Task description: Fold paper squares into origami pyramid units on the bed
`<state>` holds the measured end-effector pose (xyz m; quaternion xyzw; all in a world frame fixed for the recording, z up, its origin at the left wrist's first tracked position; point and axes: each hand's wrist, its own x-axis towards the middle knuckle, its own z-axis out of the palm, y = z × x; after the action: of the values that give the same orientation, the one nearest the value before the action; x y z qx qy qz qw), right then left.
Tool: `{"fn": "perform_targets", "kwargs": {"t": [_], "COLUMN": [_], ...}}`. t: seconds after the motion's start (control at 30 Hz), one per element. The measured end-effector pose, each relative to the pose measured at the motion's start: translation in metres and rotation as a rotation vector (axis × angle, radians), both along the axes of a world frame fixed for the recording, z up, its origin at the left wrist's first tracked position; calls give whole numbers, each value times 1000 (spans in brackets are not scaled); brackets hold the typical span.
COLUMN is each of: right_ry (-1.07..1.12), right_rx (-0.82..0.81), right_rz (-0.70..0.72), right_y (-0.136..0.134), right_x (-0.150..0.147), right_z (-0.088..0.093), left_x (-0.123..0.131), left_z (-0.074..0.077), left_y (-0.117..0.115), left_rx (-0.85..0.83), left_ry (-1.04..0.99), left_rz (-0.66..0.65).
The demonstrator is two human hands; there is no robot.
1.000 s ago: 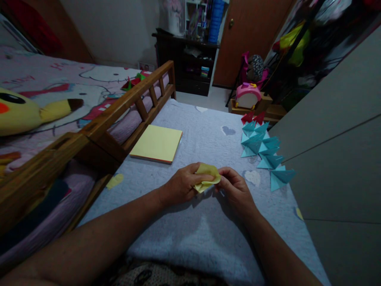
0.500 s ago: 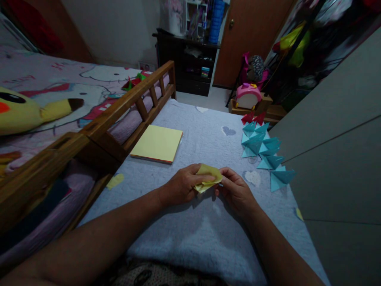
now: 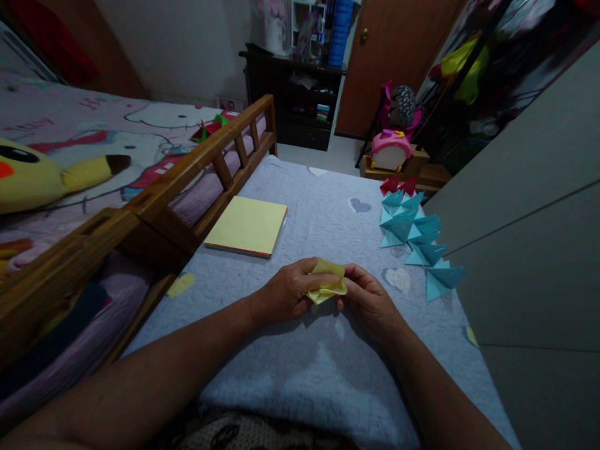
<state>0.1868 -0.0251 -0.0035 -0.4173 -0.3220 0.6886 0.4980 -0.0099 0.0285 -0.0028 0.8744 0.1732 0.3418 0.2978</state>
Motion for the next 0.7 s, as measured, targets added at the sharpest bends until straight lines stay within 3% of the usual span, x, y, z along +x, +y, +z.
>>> {"fn": "perform_targets", "kwargs": {"t": [0.3,0.7], "right_ry": [-36,-11], "right_rx": [4,-15], "right_rz": [41,46], "right_y": [-2,0], "right_x": [2,4], "right_z": [1,0], "left_x": [1,-2], "left_z": [1,1], "left_y": [0,5], "left_rx": [-55,63], "left_ry": [-55,-13], "left_rz": [19,-8]}}
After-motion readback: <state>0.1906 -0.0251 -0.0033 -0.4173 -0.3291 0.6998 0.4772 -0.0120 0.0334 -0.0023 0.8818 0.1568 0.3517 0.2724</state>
